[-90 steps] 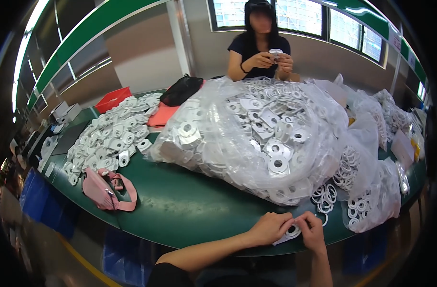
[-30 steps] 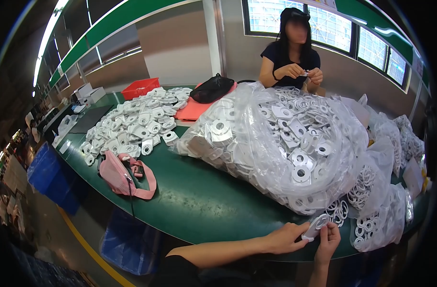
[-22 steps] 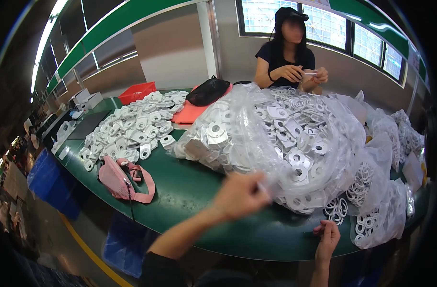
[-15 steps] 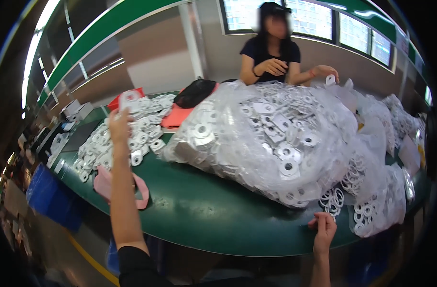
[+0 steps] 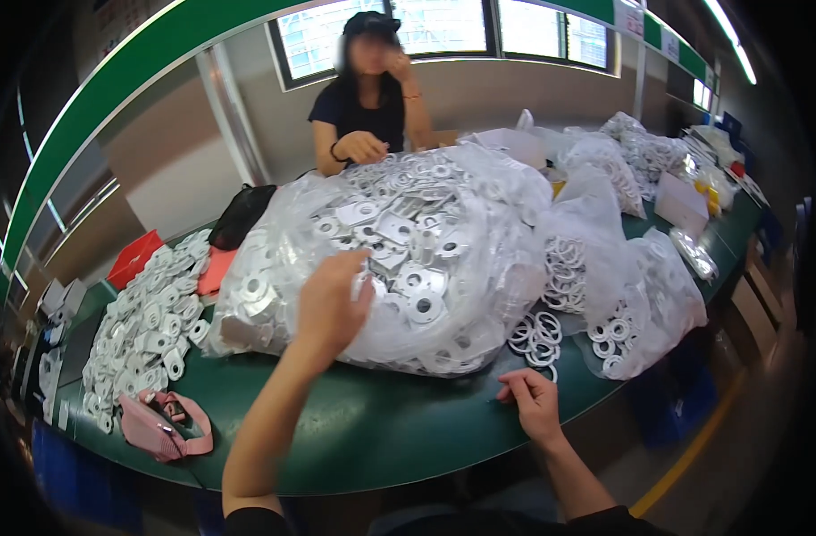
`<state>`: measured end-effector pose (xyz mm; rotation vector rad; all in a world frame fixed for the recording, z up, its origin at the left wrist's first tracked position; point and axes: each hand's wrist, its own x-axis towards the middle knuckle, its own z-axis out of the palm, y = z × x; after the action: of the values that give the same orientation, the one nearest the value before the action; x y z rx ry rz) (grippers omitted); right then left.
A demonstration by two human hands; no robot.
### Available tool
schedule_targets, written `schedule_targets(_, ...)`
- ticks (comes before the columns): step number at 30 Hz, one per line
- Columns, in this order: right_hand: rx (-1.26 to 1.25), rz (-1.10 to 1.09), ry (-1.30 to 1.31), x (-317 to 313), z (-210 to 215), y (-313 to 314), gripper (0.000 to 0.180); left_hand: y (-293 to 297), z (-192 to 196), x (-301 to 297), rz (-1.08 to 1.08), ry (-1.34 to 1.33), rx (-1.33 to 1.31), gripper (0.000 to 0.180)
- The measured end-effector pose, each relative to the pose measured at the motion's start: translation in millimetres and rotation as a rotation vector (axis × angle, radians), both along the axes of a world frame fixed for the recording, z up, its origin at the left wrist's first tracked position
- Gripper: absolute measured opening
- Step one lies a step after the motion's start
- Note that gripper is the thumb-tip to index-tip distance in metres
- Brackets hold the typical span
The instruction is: Assembling small plastic and metal components for light fixtures at a production line.
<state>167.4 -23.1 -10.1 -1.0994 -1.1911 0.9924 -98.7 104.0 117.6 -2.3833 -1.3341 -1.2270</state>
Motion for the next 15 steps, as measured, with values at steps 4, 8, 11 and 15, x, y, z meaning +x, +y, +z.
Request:
schedule_targets(4, -0.02, 0.009, -0.041, -3, 0, 0, 0.02, 40, -36, 36, -0.016, 0.281, -0.015, 0.041)
schedule_targets(8, 0.008, 0.021, 0.004, -2, -5, -1, 0.017, 54, -38, 49, 0.099, 0.054, -0.425, 0.046)
schedule_targets(11, 0.029, -0.047, -0.009, 5, -4, -4, 0.017, 52, -41, 49, 0.079, -0.082, -0.342, 0.031)
schedule_targets(15, 0.303, -0.39, -0.44, 30, 11, -5, 0.008, 29, -9, 32, 0.055, -0.347, -0.286, 0.015)
